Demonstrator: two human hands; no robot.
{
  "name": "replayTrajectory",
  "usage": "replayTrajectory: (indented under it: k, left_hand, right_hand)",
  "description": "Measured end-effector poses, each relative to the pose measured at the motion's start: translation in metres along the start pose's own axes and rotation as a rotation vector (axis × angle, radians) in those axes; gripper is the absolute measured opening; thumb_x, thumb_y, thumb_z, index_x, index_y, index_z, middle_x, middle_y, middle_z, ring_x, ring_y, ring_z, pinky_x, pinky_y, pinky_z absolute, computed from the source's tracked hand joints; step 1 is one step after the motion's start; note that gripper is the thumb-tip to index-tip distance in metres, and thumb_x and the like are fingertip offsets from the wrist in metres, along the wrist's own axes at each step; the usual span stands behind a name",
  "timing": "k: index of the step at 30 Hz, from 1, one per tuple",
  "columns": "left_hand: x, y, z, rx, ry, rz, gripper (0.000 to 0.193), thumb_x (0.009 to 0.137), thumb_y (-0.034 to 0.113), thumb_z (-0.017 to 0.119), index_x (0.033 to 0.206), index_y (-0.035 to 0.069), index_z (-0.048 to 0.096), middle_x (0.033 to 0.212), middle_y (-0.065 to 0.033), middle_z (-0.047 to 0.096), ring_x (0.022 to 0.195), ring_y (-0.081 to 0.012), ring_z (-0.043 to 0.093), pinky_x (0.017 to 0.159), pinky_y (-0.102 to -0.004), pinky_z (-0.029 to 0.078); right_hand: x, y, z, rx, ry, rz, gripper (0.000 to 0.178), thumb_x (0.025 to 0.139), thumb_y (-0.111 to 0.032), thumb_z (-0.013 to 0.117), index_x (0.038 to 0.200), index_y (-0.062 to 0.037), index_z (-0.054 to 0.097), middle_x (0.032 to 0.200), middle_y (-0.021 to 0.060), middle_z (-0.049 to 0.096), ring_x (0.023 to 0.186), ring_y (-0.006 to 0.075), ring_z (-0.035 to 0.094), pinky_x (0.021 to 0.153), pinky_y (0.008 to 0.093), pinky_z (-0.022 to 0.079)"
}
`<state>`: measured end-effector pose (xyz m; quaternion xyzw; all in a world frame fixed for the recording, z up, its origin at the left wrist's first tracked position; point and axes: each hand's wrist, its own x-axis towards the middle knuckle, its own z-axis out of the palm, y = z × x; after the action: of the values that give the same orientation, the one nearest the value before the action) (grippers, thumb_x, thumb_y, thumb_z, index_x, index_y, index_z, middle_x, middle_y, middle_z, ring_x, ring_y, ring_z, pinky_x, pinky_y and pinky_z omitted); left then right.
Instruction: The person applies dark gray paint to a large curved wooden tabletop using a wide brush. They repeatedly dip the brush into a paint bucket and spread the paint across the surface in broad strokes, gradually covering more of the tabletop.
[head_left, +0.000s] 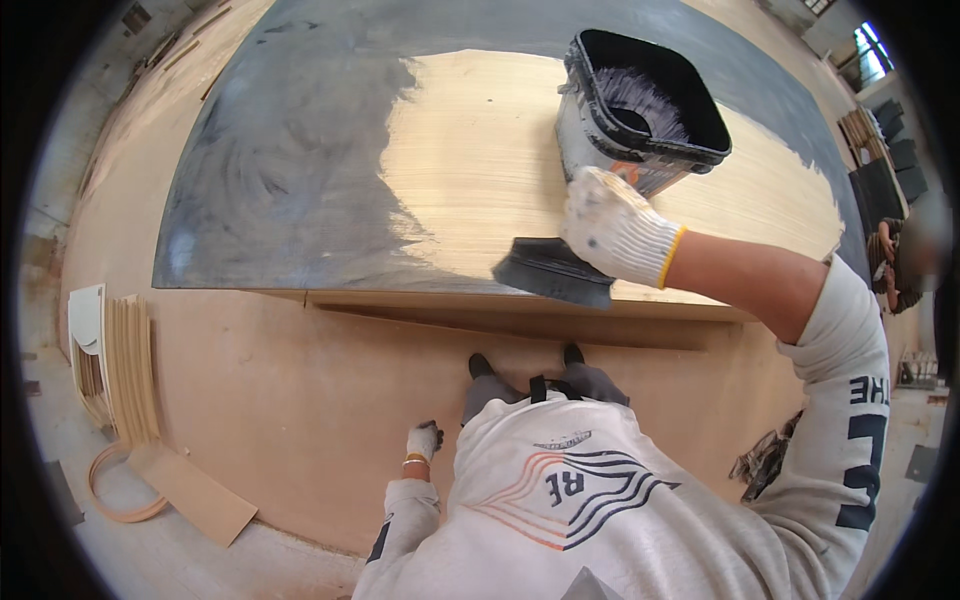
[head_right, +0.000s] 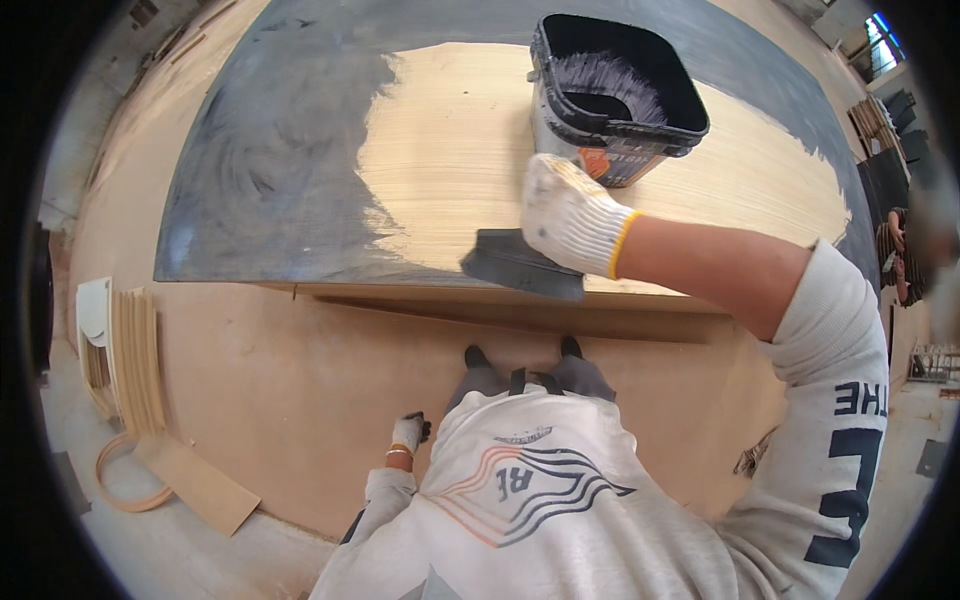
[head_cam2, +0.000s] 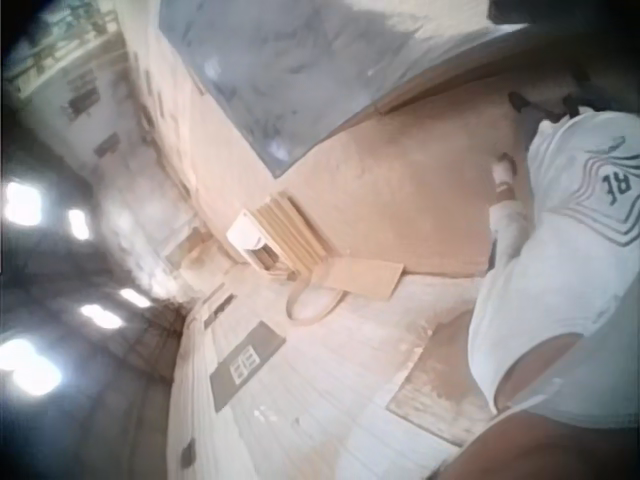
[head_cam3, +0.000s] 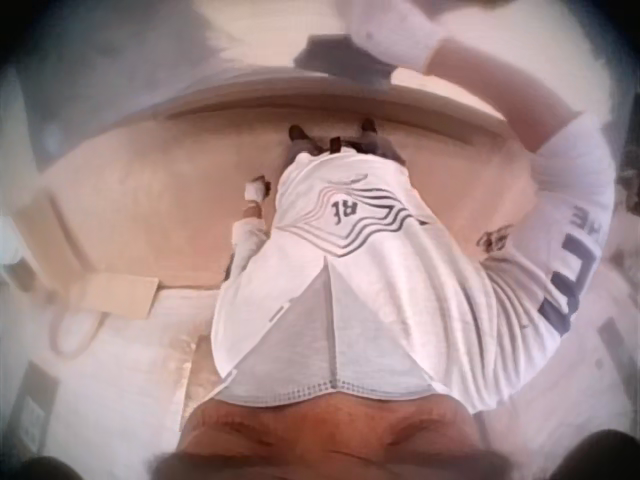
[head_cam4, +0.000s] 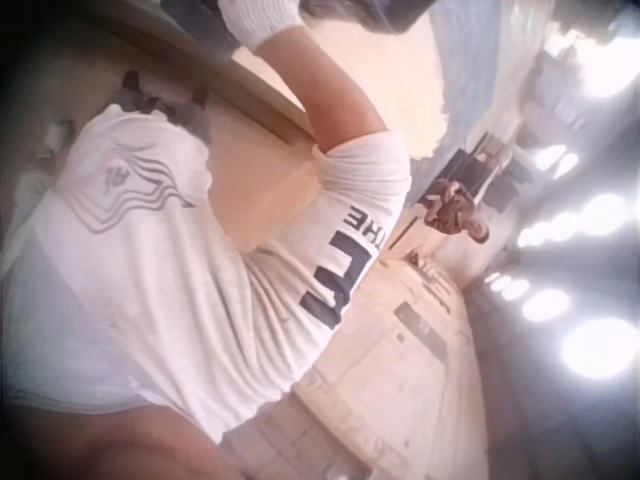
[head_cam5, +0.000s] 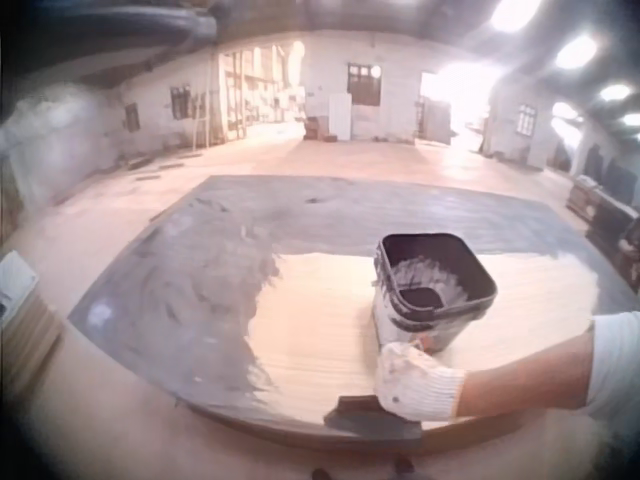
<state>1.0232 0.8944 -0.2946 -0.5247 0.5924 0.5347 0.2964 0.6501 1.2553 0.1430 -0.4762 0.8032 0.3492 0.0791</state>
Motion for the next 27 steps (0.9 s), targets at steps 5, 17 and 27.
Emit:
replayTrajectory:
  k: [5, 17, 27]
  left_hand:
    - [-0.023, -0.014, 0.028, 0.006, 0.040, 0.063, 0.027, 0.104, 0.018, 0.061, 0.126, 0.008, 0.074, 0.079, -0.0095, 0.075, 0.055, -0.0186, 0.065, 0.050, -0.0338, 0.052]
    - [-0.350, 0.299, 0.181, -0.140, -0.117, 1.196, 0.050, 0.107, 0.020, 0.064, 0.147, -0.008, 0.055, 0.102, -0.0138, 0.076, 0.080, -0.0165, 0.070, 0.065, -0.0283, 0.056]
    - [-0.362, 0.480, 0.270, -0.384, -0.322, 0.934, 0.044, 0.100, 0.056, 0.064, 0.124, 0.019, 0.067, 0.112, -0.0059, 0.069, 0.105, -0.0258, 0.063, 0.090, -0.0539, 0.055]
  right_hand:
    - [-0.056, 0.008, 0.022, -0.140, -0.016, 0.090, 0.020, 0.091, -0.022, 0.068, 0.106, -0.0136, 0.078, 0.097, 0.0079, 0.071, 0.100, 0.0268, 0.063, 0.092, 0.0405, 0.043]
    - [-0.258, 0.080, 0.157, 0.214, 0.360, 0.566, 0.024, 0.091, -0.013, 0.062, 0.113, -0.0146, 0.073, 0.098, 0.0087, 0.068, 0.101, 0.0297, 0.061, 0.089, 0.0465, 0.047]
    - [-0.400, 0.059, 0.307, 0.526, 0.696, 1.191, 0.017, 0.083, -0.018, 0.077, 0.101, -0.0182, 0.075, 0.084, 0.0055, 0.069, 0.089, 0.0302, 0.067, 0.080, 0.0464, 0.047]
